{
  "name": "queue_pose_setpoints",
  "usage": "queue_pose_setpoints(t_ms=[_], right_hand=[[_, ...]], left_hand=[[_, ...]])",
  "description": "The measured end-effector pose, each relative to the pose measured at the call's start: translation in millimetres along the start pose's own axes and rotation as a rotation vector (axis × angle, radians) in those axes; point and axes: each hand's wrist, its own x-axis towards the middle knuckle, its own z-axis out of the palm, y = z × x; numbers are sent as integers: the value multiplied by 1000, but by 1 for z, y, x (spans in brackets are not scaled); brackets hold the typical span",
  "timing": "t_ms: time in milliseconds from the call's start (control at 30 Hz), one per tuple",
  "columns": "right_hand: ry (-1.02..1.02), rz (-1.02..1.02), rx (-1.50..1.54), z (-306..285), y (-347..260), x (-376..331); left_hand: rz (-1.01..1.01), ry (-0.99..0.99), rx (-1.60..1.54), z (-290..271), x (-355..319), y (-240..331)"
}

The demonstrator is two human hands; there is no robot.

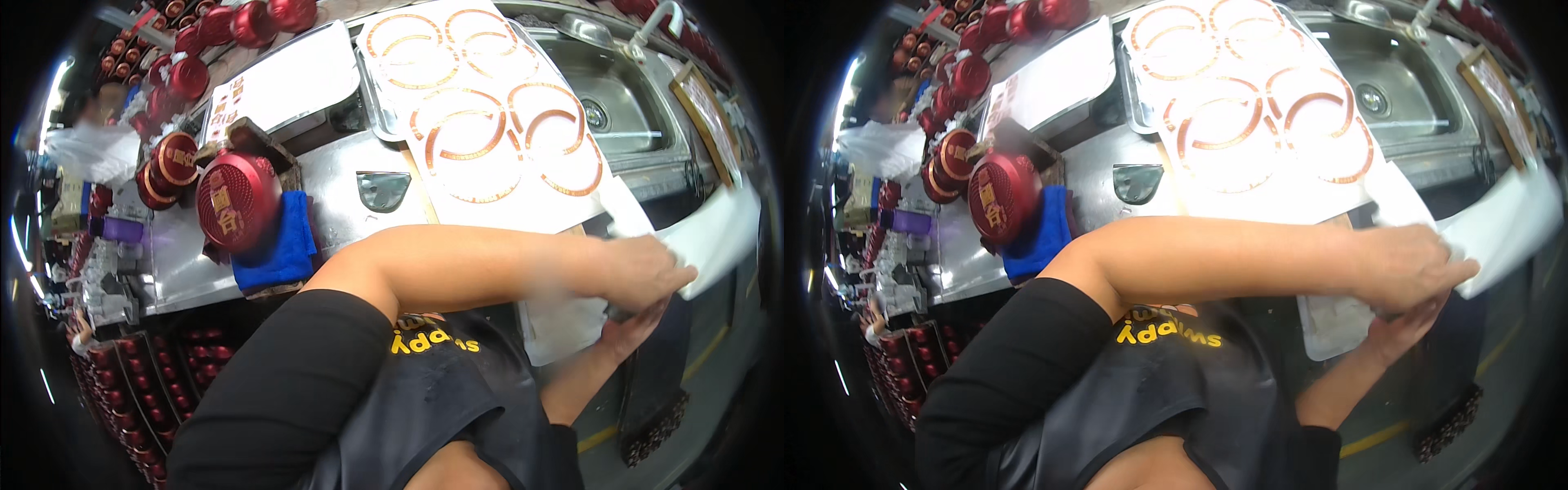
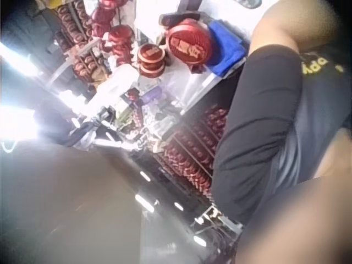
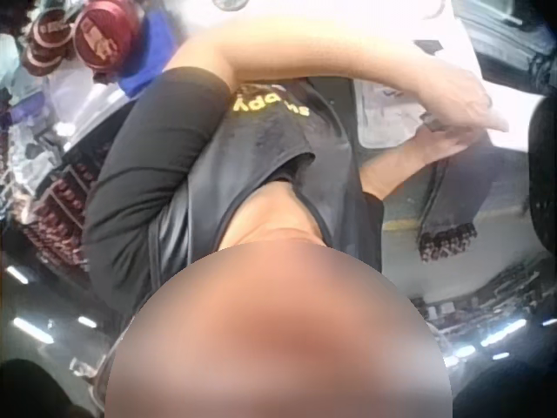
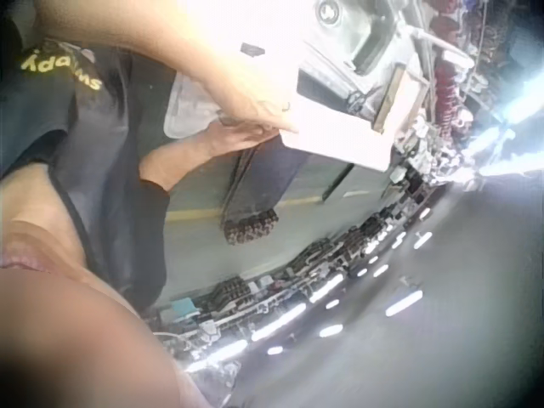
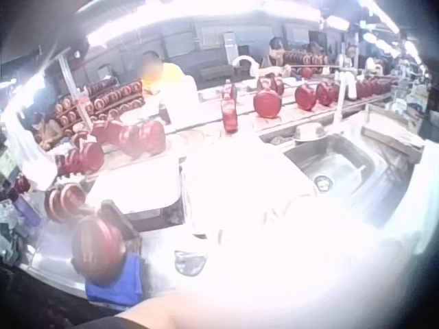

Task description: The person cleans a red spherical ornament with a cloth and sponge, then applies a gold sticker and a gold ring to its surface. The ornament is held in a blue clamp on a metal workbench while the person works on it.

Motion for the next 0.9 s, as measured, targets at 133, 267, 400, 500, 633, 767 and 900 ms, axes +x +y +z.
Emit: queue_pose_setpoints(t_ms=[133, 267, 400, 500, 633, 767, 900], right_hand=[[86, 479, 226, -77, 55, 23], [351, 616, 129, -95, 75, 38], [-66, 246, -58, -33, 38, 74], [-423, -50, -147, 65, 21, 130], [-724, 122, -357, 201, 65, 238], [-412, 334, -1213, 235, 165, 329], [-132, 857, -375, 224, 220, 375]], left_hand=[[18, -20, 154, -16, -41, 10], [-5, -65, 268, -63, -105, 26], [-223, -122, 236, -119, -174, 48], [-383, 28, 276, -150, -222, 69], [-614, 404, 440, -180, -294, 113], [-847, 850, 556, -184, -373, 164], [-937, 1169, 579, -169, -427, 181]])
